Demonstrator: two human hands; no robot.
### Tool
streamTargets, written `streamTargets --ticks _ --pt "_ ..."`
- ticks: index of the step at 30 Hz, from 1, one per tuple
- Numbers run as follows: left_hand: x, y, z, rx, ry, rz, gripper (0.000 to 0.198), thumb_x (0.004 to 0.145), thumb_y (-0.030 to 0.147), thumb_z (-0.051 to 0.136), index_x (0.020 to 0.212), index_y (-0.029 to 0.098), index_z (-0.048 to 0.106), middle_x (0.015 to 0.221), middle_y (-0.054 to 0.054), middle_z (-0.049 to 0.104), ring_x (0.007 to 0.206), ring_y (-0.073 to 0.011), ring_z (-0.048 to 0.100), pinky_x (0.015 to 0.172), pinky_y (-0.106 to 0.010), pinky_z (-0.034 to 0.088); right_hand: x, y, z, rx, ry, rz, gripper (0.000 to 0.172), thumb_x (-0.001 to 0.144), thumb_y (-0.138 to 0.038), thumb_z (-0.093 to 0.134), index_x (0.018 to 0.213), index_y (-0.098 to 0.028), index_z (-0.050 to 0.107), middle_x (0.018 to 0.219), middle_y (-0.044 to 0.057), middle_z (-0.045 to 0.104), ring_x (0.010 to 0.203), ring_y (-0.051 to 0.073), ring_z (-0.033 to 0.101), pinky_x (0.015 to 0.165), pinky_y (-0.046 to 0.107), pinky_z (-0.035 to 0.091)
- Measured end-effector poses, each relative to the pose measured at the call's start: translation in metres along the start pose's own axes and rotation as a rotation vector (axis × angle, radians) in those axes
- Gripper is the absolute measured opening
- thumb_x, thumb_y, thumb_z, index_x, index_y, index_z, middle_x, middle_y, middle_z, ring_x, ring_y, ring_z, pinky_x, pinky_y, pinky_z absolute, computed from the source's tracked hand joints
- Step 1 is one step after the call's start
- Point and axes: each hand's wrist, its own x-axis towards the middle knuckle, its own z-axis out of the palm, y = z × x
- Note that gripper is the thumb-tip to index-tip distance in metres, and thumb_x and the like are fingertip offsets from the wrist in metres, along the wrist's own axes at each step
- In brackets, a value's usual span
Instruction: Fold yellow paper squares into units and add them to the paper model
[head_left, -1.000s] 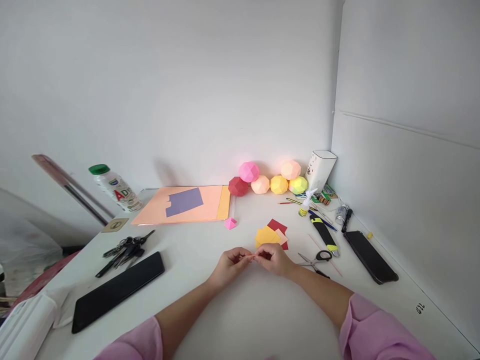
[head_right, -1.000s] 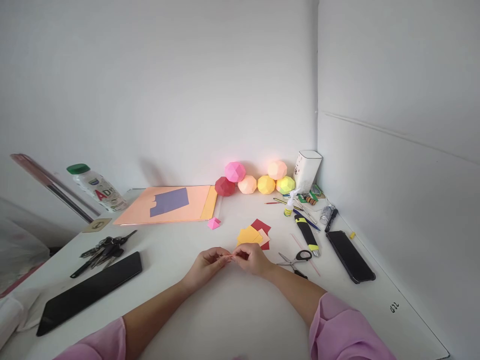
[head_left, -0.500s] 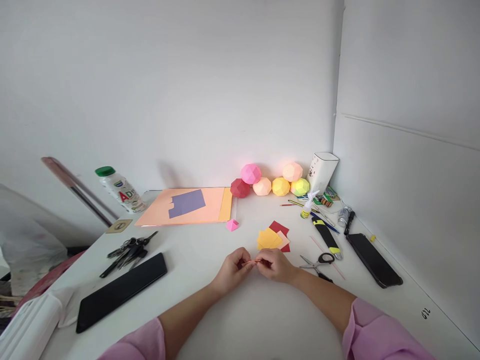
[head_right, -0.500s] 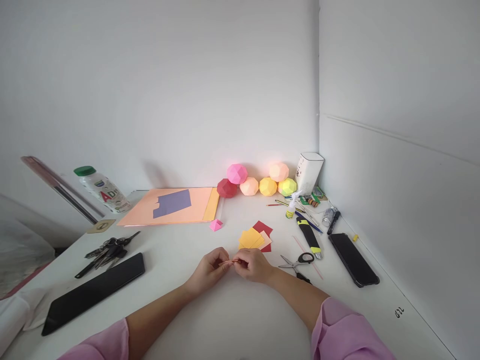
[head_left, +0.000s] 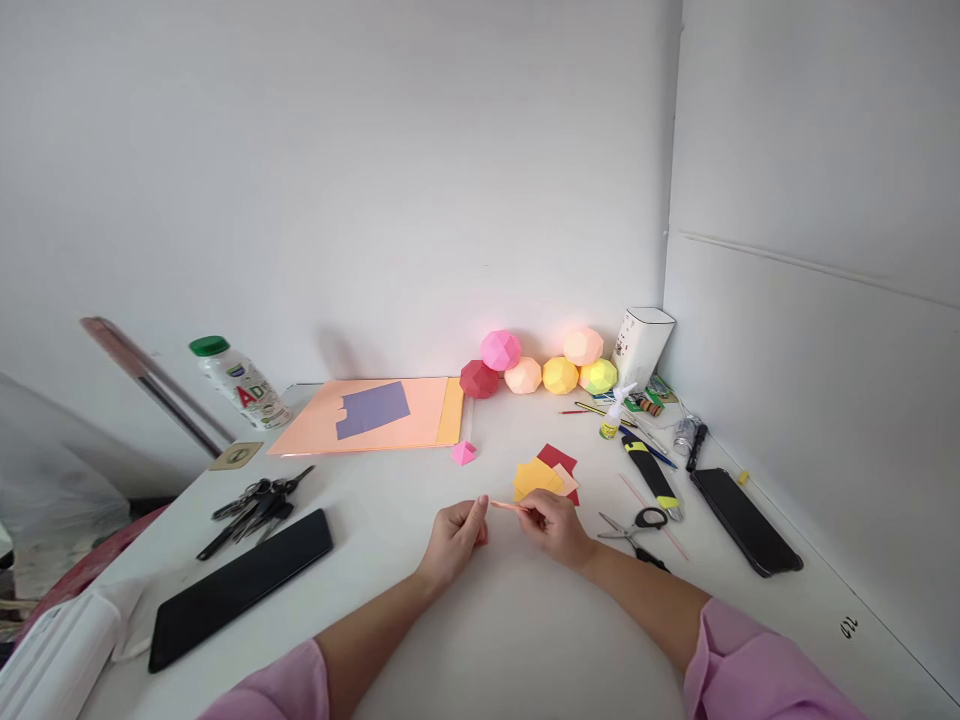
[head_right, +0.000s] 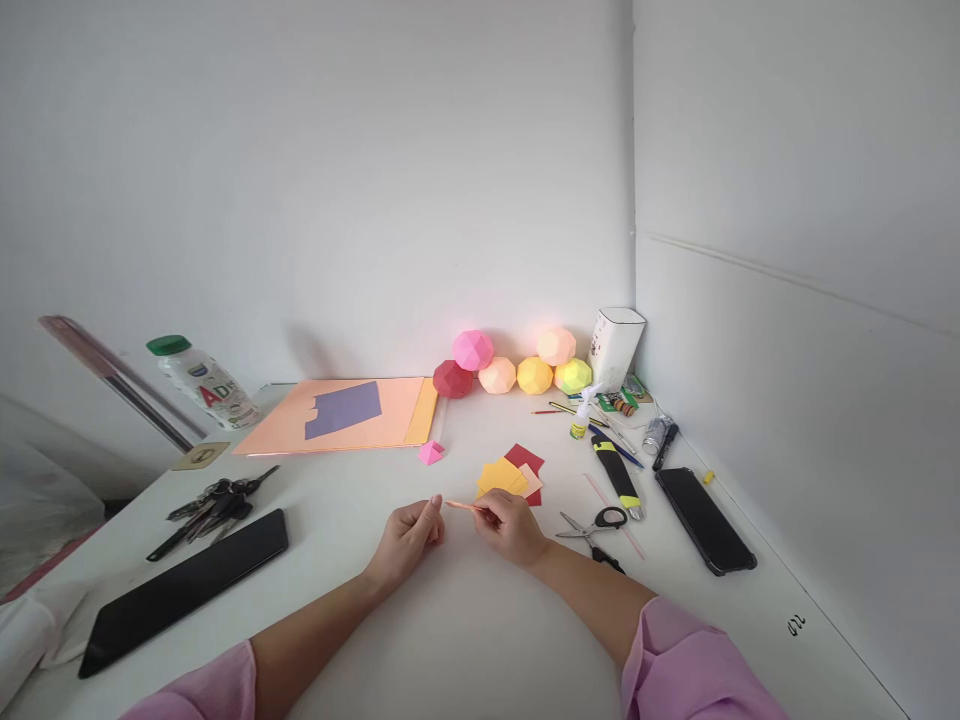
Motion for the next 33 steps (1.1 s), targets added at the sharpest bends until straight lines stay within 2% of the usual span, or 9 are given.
streamTargets --ticks 3,6,10,17,21,33 --pt "-0.001 0.005 -0.001 0.010 -0.109 0.038 0.051 0.084 0.055 0.038 0.054 0.017 0.055 0.057 -0.002 0.055 0.057 -0.0145 0.050 0.057 -0.026 0.040 -0.002 0.004 0.002 -0.079 0.035 -0.058 0.017 0.087 -0.018 0.043 0.076 -0.019 0.056 0.059 0.001 0.053 0.053 0.012 0.047 0.049 0.024 0.041" --pt "-0.001 0.007 0.000 0.036 -0.155 0.034 0.047 0.083 0.055 0.041 0.068 0.016 0.063 0.064 -0.003 0.060 0.060 -0.0151 0.052 0.058 -0.026 0.041 -0.003 0.002 0.001 -0.160 -0.014 -0.153 0.019 0.087 -0.014 0.041 0.082 -0.019 0.059 0.068 0.004 0.060 0.060 0.014 0.055 0.054 0.025 0.046" --pt "0.002 0.003 -0.001 0.006 -0.160 -0.039 0.046 0.083 0.054 0.041 0.064 0.016 0.059 0.059 0.000 0.056 0.051 -0.0118 0.044 0.052 -0.024 0.036 -0.003 -0.004 -0.003 -0.211 -0.087 -0.243 0.021 0.088 -0.012 0.040 0.088 -0.018 0.060 0.077 0.006 0.065 0.066 0.015 0.060 0.057 0.026 0.048" --pt "0.005 -0.004 -0.003 -0.081 -0.155 -0.063 0.043 0.085 0.052 0.041 0.065 0.016 0.054 0.063 0.000 0.058 0.054 -0.0110 0.044 0.054 -0.023 0.037 0.004 -0.014 -0.008 -0.216 -0.193 -0.203 0.013 0.089 -0.022 0.047 0.083 -0.018 0.057 0.075 0.006 0.064 0.066 0.015 0.059 0.058 0.026 0.047" --pt "0.005 -0.004 -0.003 -0.099 -0.161 -0.065 0.043 0.084 0.053 0.042 0.064 0.016 0.053 0.062 -0.001 0.058 0.054 -0.0112 0.044 0.054 -0.024 0.037 0.005 -0.014 -0.008 -0.198 -0.174 -0.210 0.012 0.090 -0.022 0.044 0.087 -0.018 0.056 0.080 0.007 0.065 0.070 0.015 0.061 0.061 0.025 0.048" --pt "0.004 -0.002 -0.004 -0.099 -0.169 -0.088 0.045 0.083 0.055 0.041 0.065 0.016 0.053 0.060 0.000 0.056 0.054 -0.0112 0.044 0.054 -0.024 0.036 -0.001 -0.004 -0.002 -0.149 -0.103 -0.219 0.011 0.091 -0.017 0.039 0.091 -0.018 0.051 0.075 0.003 0.064 0.064 0.012 0.058 0.058 0.022 0.047"
